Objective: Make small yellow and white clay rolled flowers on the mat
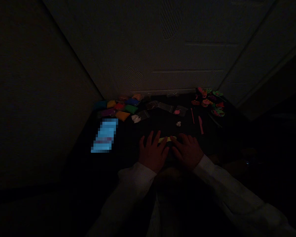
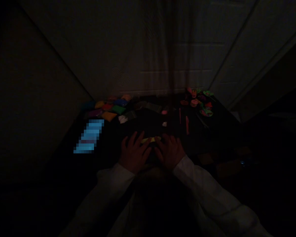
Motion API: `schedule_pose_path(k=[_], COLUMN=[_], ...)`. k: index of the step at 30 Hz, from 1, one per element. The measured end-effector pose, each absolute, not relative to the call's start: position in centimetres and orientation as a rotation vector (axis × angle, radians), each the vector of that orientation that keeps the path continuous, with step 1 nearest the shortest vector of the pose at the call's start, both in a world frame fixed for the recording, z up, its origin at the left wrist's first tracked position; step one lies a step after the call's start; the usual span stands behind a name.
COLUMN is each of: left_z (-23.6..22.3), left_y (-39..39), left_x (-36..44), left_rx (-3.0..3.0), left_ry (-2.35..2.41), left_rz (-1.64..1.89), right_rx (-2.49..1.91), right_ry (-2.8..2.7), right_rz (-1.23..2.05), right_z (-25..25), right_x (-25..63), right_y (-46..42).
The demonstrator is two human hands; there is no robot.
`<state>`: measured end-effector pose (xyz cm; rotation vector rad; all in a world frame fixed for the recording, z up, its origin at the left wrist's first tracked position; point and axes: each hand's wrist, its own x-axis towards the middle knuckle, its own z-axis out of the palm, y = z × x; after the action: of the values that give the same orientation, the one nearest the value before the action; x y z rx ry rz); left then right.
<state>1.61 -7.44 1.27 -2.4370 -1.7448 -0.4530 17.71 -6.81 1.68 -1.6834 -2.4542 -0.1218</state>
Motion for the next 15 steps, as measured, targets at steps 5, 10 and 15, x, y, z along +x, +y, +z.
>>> schedule_pose_path(k=[5, 10, 15], left_z=[1.09, 0.98, 0.97], left_y=[-7.40, -7.36, -7.42], left_x=[1.56, 1.49, 1.52], left_rx=[-2.436, -2.444, -2.442], left_ry=[-1.743, -1.741, -1.743], left_rz=[-0.454, -0.448, -0.457], right_rx=[-1.713, -1.750, -1.762], right_ry=[-2.441, -2.426, -2.406], right_rz=[-0.144, -0.159, -0.163], right_z=[1.60, 1.89, 1.85], right_x=[17.79, 17.58, 17.67], right_y=[-6.95, -7.06, -7.01])
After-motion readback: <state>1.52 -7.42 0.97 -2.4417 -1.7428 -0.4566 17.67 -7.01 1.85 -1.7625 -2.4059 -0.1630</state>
